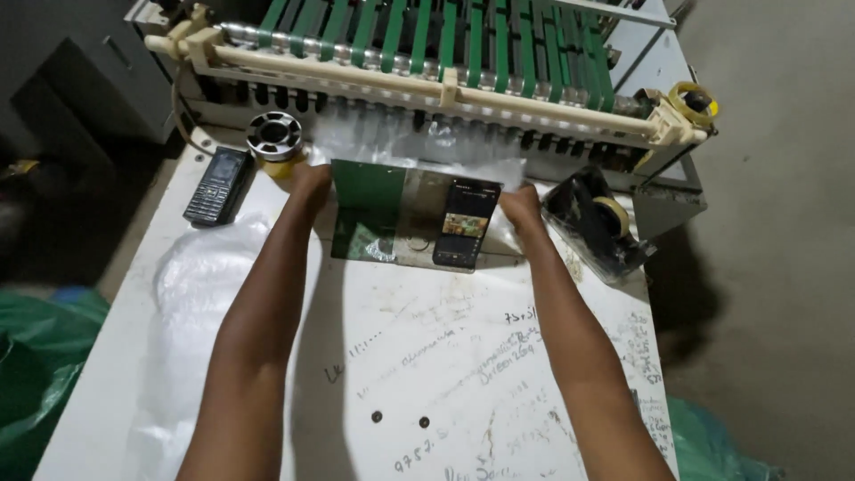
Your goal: Packaging small white components into individual plastic bags at a factory workbench.
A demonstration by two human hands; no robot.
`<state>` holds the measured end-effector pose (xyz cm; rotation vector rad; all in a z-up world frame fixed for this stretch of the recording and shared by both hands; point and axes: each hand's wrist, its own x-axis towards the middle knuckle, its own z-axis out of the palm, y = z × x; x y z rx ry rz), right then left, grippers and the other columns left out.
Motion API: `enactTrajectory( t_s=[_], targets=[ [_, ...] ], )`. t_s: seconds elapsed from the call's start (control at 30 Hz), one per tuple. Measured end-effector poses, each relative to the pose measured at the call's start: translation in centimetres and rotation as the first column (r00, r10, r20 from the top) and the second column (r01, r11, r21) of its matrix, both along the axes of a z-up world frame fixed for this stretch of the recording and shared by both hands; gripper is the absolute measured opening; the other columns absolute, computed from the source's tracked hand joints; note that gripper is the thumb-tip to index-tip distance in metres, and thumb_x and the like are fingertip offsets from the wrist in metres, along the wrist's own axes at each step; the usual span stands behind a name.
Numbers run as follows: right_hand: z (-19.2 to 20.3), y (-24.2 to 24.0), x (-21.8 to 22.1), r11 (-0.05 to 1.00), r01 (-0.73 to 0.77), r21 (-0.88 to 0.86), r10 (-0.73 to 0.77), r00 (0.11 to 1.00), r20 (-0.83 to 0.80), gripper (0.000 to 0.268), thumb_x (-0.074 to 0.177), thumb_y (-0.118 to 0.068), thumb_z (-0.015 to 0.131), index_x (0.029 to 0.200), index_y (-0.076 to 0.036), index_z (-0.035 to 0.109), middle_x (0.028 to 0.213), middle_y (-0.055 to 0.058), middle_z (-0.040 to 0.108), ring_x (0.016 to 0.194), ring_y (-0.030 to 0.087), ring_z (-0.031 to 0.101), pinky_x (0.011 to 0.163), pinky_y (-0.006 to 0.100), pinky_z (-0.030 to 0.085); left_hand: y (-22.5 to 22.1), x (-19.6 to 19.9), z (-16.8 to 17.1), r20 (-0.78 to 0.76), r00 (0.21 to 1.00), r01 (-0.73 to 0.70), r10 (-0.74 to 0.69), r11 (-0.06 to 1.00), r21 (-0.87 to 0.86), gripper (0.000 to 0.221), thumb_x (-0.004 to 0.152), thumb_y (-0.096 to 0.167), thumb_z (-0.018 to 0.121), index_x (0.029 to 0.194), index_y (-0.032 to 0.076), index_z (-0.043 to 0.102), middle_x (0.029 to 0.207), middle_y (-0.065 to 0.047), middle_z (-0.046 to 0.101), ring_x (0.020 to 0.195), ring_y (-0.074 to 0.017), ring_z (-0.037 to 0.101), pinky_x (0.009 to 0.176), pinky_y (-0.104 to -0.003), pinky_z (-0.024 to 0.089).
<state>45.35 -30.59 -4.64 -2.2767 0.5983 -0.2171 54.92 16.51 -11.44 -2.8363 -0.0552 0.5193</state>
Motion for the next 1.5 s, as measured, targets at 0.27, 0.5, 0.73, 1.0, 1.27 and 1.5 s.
enactTrajectory(
  t_s=[0.27, 0.5, 0.73, 1.0, 1.27, 1.5],
  targets=[
    [-10.9, -10.9, -10.0, 0.986, -0.114, -0.126, 0.161, 0.405, 0.900, 0.069, 0.072, 0.008, 0.089, 0.135, 0.007, 0.062, 0.115, 0.030, 0.058, 0.113, 0.040, 0.057, 0.105, 0.049, 0.037, -0.8, -22.3, 14.8, 0.634, 0.260, 0.495, 0.728, 0.463, -0.735, 0.028, 0.079, 0.011, 0.090, 0.092, 0.004, 0.066, 0.085, -0.025, 0.065, 0.089, -0.0459, 0.067, 0.086, -0.045, 0.050],
    [14.3, -3.1, -35.7, 0.610, -0.759, -0.226, 0.659, 0.645, -0.388, 0.113, 0.066, -0.026, 0.094, 0.158, -0.002, 0.033, 0.163, 0.033, 0.027, 0.154, 0.052, 0.017, 0.127, 0.060, 0.016, -2.9, -40.7, 20.9, 0.318, 0.783, 0.218, 0.534, 0.243, -0.945, 0.033, 0.080, 0.005, 0.083, 0.108, -0.004, 0.067, 0.093, -0.033, 0.068, 0.093, -0.0489, 0.071, 0.080, -0.056, 0.054],
    [8.6, 9.1, -42.0, 0.279, -0.372, 0.885, 0.665, 0.740, 0.102, 0.087, 0.065, -0.027, 0.092, 0.138, 0.000, 0.052, 0.124, 0.017, 0.065, 0.116, 0.029, 0.062, 0.103, 0.050, 0.048, -12.4, -48.5, 18.7, -0.510, 0.860, -0.466, 0.006, -0.397, -0.791, 0.037, 0.065, 0.003, 0.087, 0.100, -0.001, 0.073, 0.082, -0.016, 0.072, 0.073, -0.0282, 0.071, 0.069, -0.042, 0.060],
    [8.6, 9.5, -43.7, 0.362, 0.125, 0.924, 0.396, 0.876, -0.274, 0.052, 0.082, -0.019, 0.085, 0.125, 0.001, 0.065, 0.098, 0.022, 0.075, 0.083, 0.035, 0.075, 0.079, 0.056, 0.060, -15.4, -53.6, 17.2, -0.742, 0.670, -0.628, 0.011, -0.524, -0.575, 0.045, 0.083, 0.007, 0.083, 0.123, -0.005, 0.065, 0.096, -0.017, 0.064, 0.089, -0.0227, 0.067, 0.076, -0.034, 0.057],
    [18.4, 8.1, -40.9, 0.444, -0.847, 0.291, 0.702, 0.531, 0.474, 0.033, 0.086, -0.008, 0.081, 0.113, 0.006, 0.069, 0.118, 0.025, 0.069, 0.126, 0.040, 0.062, 0.119, 0.054, 0.036, -16.4, -50.8, 17.5, 0.652, 0.751, 0.655, 0.104, 0.002, -0.756, 0.028, 0.092, 0.025, 0.056, 0.112, 0.023, 0.075, 0.130, -0.003, 0.065, 0.126, -0.0282, 0.058, 0.111, -0.043, 0.042],
    [5.1, 6.1, -43.2, 0.302, -0.904, 0.302, 0.818, 0.409, 0.405, 0.032, 0.092, -0.026, 0.078, 0.108, 0.002, 0.078, 0.118, 0.018, 0.077, 0.128, 0.040, 0.061, 0.121, 0.058, 0.023, -13.7, -53.2, 8.7, 0.519, 0.841, 0.529, -0.152, 0.032, -0.848, 0.050, 0.063, 0.004, 0.064, 0.108, 0.017, 0.079, 0.114, -0.005, 0.077, 0.115, -0.0284, 0.068, 0.115, -0.051, 0.035]
  ],
)
